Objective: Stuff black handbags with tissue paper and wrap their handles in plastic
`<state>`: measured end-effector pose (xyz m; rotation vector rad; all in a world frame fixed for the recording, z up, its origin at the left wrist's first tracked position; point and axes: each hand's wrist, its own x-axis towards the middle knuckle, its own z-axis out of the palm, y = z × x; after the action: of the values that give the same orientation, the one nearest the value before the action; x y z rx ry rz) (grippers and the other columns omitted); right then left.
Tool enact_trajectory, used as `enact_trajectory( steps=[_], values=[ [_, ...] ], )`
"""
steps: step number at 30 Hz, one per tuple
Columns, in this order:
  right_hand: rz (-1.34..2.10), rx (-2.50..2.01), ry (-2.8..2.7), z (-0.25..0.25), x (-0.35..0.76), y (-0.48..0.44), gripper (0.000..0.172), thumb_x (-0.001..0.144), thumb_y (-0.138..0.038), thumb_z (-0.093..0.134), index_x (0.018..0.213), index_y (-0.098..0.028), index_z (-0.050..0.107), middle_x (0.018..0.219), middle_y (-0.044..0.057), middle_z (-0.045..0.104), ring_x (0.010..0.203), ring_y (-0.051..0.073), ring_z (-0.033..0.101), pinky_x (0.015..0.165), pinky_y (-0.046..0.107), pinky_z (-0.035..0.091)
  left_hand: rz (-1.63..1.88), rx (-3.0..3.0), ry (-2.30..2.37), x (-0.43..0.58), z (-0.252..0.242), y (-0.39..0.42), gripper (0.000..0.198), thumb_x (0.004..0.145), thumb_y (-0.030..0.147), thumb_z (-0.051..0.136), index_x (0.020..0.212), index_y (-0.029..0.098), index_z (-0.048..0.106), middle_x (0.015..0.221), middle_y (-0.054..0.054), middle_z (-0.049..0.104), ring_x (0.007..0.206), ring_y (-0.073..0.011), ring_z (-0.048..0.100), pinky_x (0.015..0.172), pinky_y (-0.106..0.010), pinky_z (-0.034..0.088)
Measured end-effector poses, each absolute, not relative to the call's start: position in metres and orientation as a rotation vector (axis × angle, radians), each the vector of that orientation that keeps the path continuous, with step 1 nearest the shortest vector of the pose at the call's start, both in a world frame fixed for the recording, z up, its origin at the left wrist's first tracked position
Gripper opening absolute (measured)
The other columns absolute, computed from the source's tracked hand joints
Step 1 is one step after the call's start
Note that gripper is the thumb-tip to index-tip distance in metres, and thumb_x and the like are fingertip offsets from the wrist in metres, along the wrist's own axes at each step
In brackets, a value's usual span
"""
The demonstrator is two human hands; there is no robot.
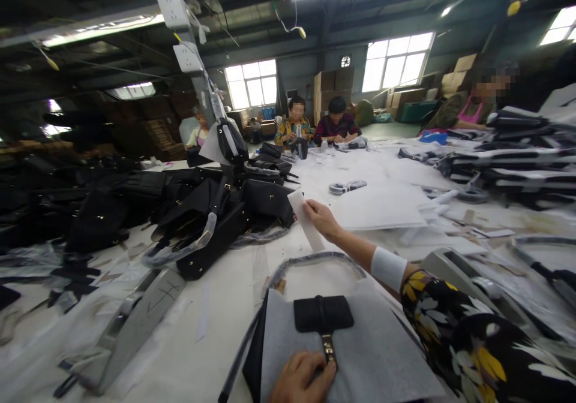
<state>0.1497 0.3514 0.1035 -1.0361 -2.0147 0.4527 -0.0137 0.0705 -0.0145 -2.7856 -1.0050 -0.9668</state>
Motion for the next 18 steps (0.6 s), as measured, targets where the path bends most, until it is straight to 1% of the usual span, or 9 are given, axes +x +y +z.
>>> enact_trajectory(
  steps=[3,5,7,9,10,12,15,16,18],
  values=[
    [0.542,-0.991,-2.032,0.107,0.151,0.338,0.048,0.104,-0.037,0.018,0.131,-0.018,0.053,0.091,0.005,0.073,0.071,0.015,0.067,0.065,0.027,0.052,-0.906,-2.817,-0.978,-0.014,0.006,0.069,0.048,0.097,0.051,0.049,0.124,0.014,0.062,0.100,-0.011,0.070,0.088,-0.0192,0.068,0.076,-0.027,0.060],
    [0.574,-0.999,-2.095,0.100,0.155,0.323,0.039,0.100,-0.033,0.039,0.131,-0.016,0.055,0.087,0.004,0.073,0.070,0.015,0.067,0.064,0.026,0.051,-0.917,-2.810,-1.034,-0.012,0.016,0.065,0.043,0.098,0.047,0.048,0.124,0.015,0.062,0.102,-0.011,0.069,0.090,-0.0198,0.068,0.077,-0.028,0.061],
    [0.592,-1.029,-2.198,0.090,0.157,0.303,0.033,0.086,-0.025,0.062,0.117,-0.016,0.066,0.080,0.002,0.073,0.067,0.016,0.067,0.063,0.025,0.050,-0.934,-2.808,-1.074,-0.010,0.021,0.062,0.040,0.099,0.043,0.047,0.125,0.016,0.062,0.105,-0.012,0.069,0.093,-0.0205,0.068,0.079,-0.030,0.061],
    [0.577,-1.077,-2.297,0.082,0.155,0.282,0.024,0.077,-0.018,0.070,0.101,-0.017,0.073,0.079,0.001,0.075,0.069,0.018,0.068,0.066,0.026,0.051,-0.945,-2.804,-1.087,-0.011,0.022,0.060,0.038,0.099,0.040,0.047,0.127,0.017,0.061,0.108,-0.012,0.069,0.097,-0.0208,0.067,0.081,-0.030,0.061],
    [0.547,-1.107,-2.328,0.080,0.153,0.273,0.022,0.077,-0.016,0.070,0.099,-0.018,0.074,0.085,0.002,0.076,0.075,0.019,0.069,0.071,0.026,0.051,-0.944,-2.807,-1.081,-0.011,0.022,0.060,0.038,0.099,0.039,0.048,0.127,0.017,0.061,0.109,-0.012,0.069,0.099,-0.0209,0.067,0.082,-0.030,0.061],
    [0.444,-1.167,-2.359,0.085,0.152,0.261,0.034,0.083,-0.020,0.068,0.117,-0.023,0.070,0.113,0.005,0.074,0.100,0.022,0.068,0.087,0.030,0.050,-0.941,-2.814,-1.067,-0.013,0.021,0.061,0.038,0.098,0.040,0.049,0.128,0.019,0.061,0.110,-0.012,0.069,0.100,-0.0207,0.068,0.084,-0.029,0.060],
    [0.243,-1.281,-2.396,0.101,0.170,0.254,0.057,0.089,-0.035,0.066,0.143,-0.028,0.049,0.149,0.007,0.050,0.138,0.024,0.042,0.114,0.042,0.030,-0.923,-2.826,-1.061,-0.014,0.020,0.062,0.039,0.098,0.041,0.050,0.129,0.020,0.061,0.110,-0.011,0.069,0.102,-0.0205,0.068,0.085,-0.028,0.060],
    [0.186,-1.342,-2.418,0.107,0.184,0.254,0.054,0.090,-0.037,0.065,0.142,-0.028,0.050,0.151,0.007,0.048,0.143,0.025,0.036,0.118,0.046,0.023,-0.917,-2.827,-1.067,-0.014,0.021,0.062,0.039,0.098,0.042,0.050,0.129,0.020,0.061,0.111,-0.010,0.069,0.102,-0.0206,0.068,0.086,-0.028,0.060],
    [0.095,-1.530,-2.462,0.114,0.222,0.255,0.033,0.093,-0.033,0.063,0.125,-0.024,0.064,0.139,0.009,0.058,0.140,0.027,0.039,0.118,0.053,0.017,-0.906,-2.826,-1.088,-0.014,0.022,0.061,0.039,0.098,0.041,0.050,0.128,0.020,0.062,0.111,-0.010,0.069,0.103,-0.0207,0.068,0.086,-0.028,0.060]
  ],
)
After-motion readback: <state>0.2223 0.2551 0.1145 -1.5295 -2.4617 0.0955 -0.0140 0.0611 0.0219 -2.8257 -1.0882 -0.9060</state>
